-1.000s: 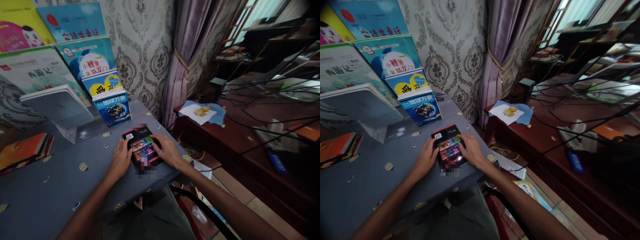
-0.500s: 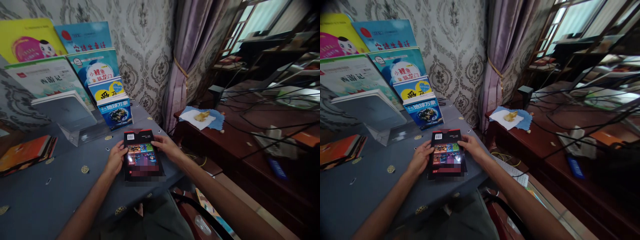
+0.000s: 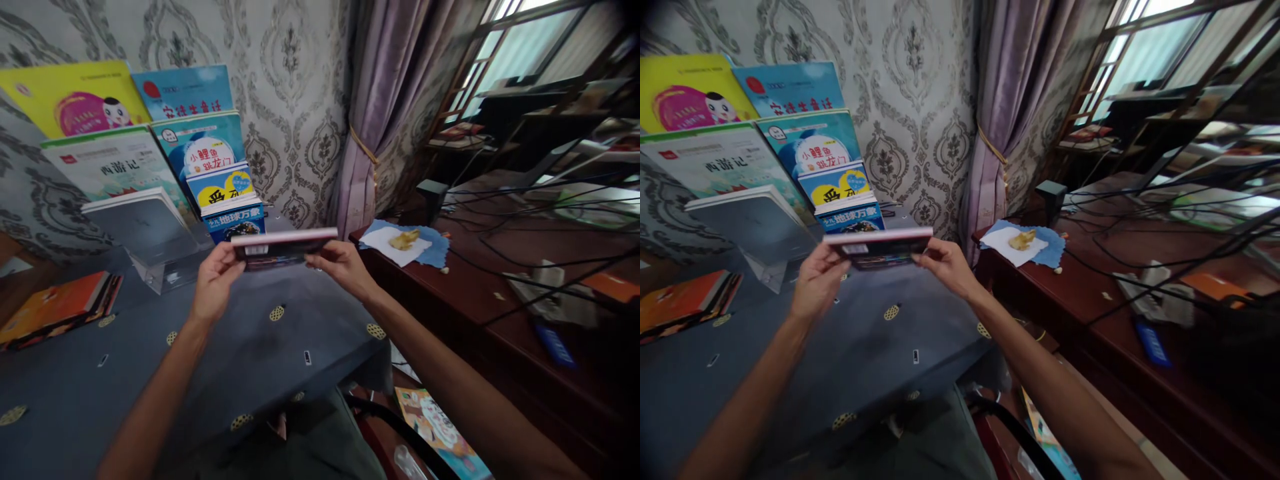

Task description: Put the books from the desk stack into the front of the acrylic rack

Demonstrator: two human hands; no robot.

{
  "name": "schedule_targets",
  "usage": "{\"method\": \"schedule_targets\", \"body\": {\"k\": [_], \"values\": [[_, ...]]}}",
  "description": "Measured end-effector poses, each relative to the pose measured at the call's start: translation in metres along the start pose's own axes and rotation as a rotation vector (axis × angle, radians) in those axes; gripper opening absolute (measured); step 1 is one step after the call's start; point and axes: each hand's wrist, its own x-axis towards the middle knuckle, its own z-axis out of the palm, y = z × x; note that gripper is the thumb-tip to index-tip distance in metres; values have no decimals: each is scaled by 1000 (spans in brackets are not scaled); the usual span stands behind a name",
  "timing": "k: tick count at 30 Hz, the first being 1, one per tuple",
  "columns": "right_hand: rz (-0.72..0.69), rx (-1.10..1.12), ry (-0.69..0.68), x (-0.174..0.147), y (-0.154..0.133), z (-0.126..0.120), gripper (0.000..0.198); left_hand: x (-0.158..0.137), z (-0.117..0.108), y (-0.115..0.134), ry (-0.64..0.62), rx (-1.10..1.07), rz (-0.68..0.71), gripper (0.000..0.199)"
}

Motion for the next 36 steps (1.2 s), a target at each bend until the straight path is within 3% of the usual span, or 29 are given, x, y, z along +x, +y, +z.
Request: {"method": "schedule_targets", "body": {"k": [2,4,9,14,17,22,26,32,36], "values": [[-106,-74,-16,-9,11,-1,28,-12,-5,-7,-99,198,31,7],[-148,-119,-64,-24,29,1,29,-30,-9,-21,-226,381,64,12],[-73,-273,-271,-64,65,4,37,-80,-12,-62,-486,643,88,34],[-59,-384,-384,-74,72,-1,48,-95,-14,-69,-616,751,130,46],[-77,-414,-414,-71,73,-3,51,-88,-17,-69,-583,727,120,44],[-133,-474,-369,-68,82,-5,50,-64,-30,-82,-346,797,72,34],[-183,-542,-303,-63,73,4,44,-44,-43,-94,-232,882,37,36],[-256,-554,-397,-38,41,52,41,-45,-43,-103,-144,897,-18,43],[-232,-630,-521,-16,46,90,47,-48,-43,-105,-193,918,20,47]]}}
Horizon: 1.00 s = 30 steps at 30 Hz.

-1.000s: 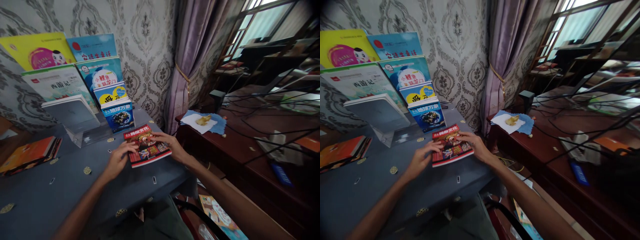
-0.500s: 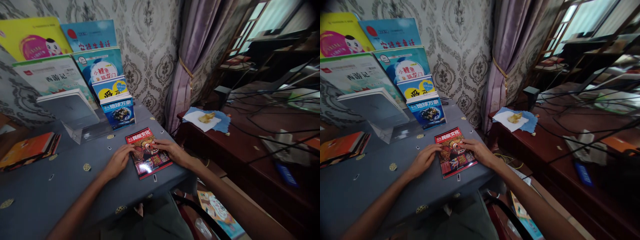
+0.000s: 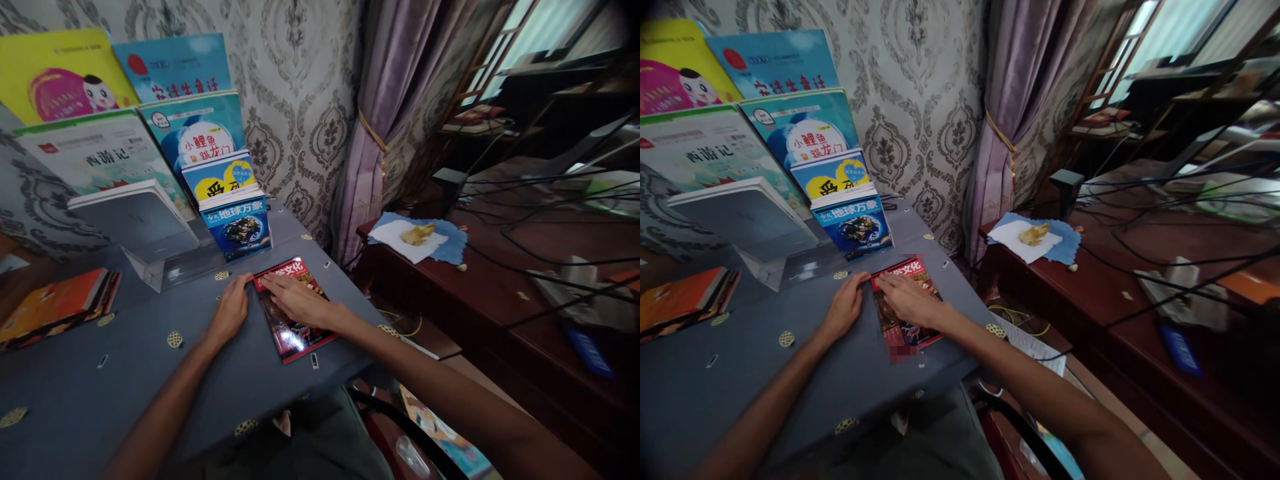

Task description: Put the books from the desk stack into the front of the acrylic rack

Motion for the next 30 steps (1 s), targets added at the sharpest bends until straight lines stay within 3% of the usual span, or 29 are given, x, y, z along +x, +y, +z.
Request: {"method": "schedule_targets", "body": {"k": [4,9,25,30], "values": [[32,-40,-50,23,6,22,49,0,0,-1,-28,107,30,48],[56,-121,-60,27,8,32,51,1,2,6,-45,246,-17,44],[141,-92,4,4,36,15,58,-1,4,8,-67,293,-31,47],[231,-10,95,-6,61,5,46,-2,4,8,-62,257,-31,47]]}}
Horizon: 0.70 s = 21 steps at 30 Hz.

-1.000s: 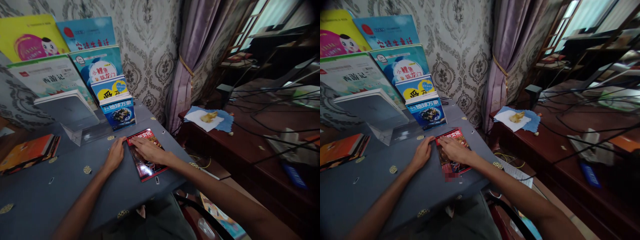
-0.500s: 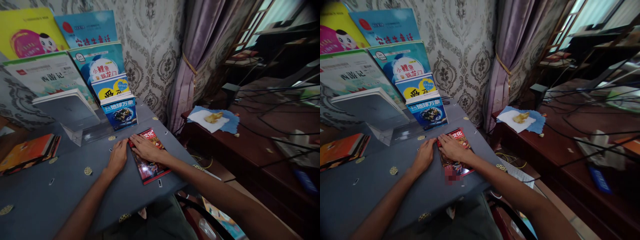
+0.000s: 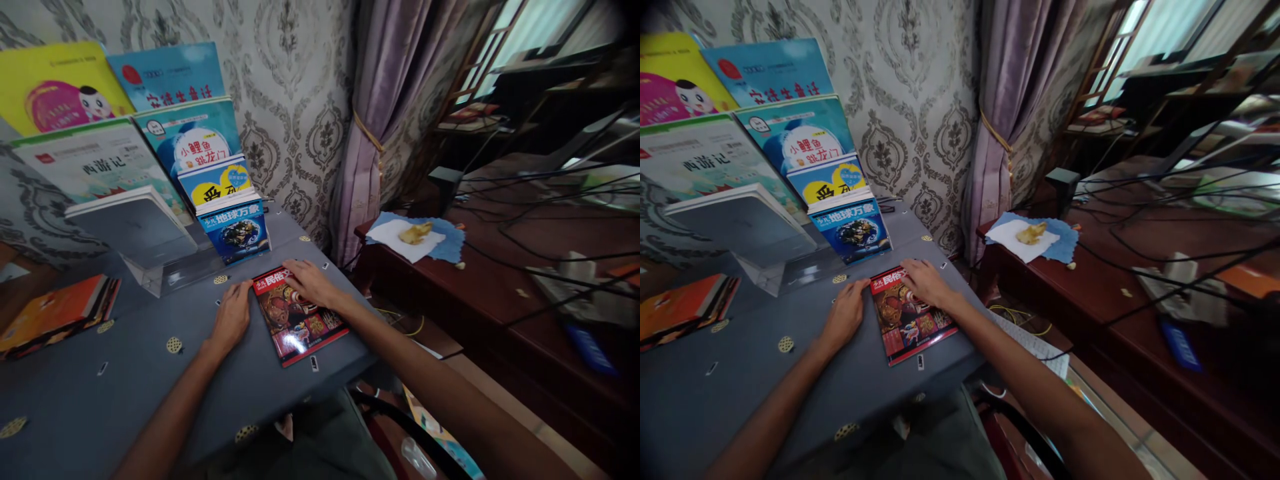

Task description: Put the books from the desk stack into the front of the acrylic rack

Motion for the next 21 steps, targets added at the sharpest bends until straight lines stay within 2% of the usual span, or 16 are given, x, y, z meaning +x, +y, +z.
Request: {"method": "schedule_targets", "body": {"k": [3,7,10,13,17,21], "values": [[43,165,48,0,21,-6,42,2,-1,-3,7,-25,4,45],[131,513,105,10,42,-8,38,14,-5,-2,23,-1,42,42],[217,797,137,17,51,-8,39,32,-5,11,22,-23,77,41],[275,1009,161,19,55,-9,38,52,4,28,-40,-125,155,38],[290,1129,175,18,54,-10,36,74,24,47,-116,-187,260,38],[274,1116,186,18,56,-8,41,82,37,56,-163,-149,311,41]]}}
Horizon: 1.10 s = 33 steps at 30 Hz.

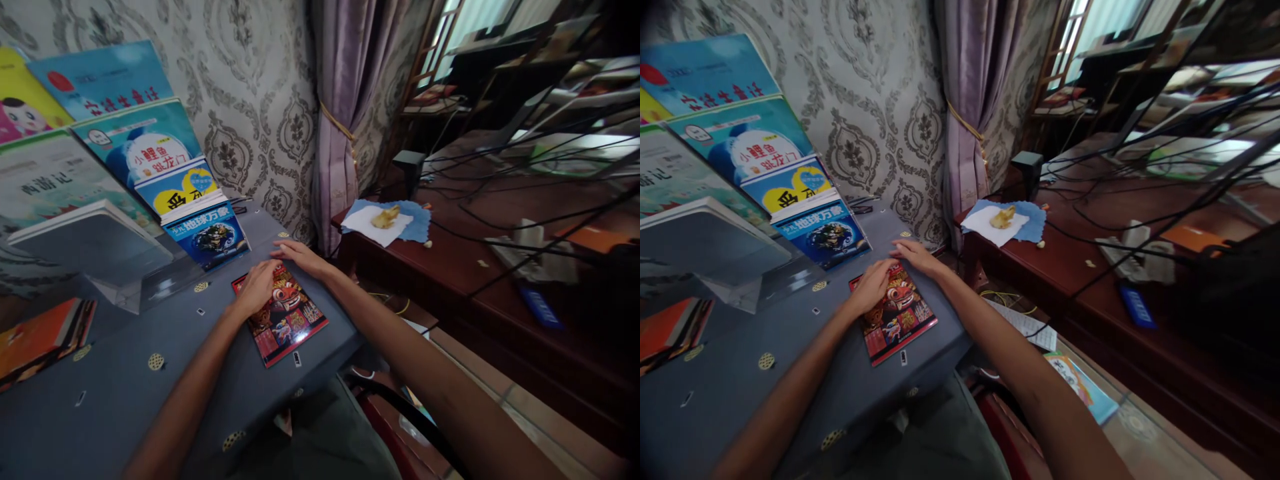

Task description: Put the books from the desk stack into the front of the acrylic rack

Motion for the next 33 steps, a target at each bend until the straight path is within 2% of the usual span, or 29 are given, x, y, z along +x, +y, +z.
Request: {"method": "schedule_targets", "body": {"k": [7,12,18,24,29,33], "values": [[-42,-128,-34,2,4,-1,44,4,2,5,-46,70,16,44],[-71,-202,-23,2,2,0,48,-2,-2,11,-116,87,45,40],[-115,-272,-28,0,1,-1,51,-8,-1,22,-140,176,37,40],[-147,-315,-39,-1,0,0,58,-14,-7,30,-197,117,59,41],[-156,-324,-35,-1,0,0,51,-17,-7,39,-215,152,47,47],[-152,-325,-25,-2,-1,1,45,-20,-7,41,-230,84,66,41]]}}
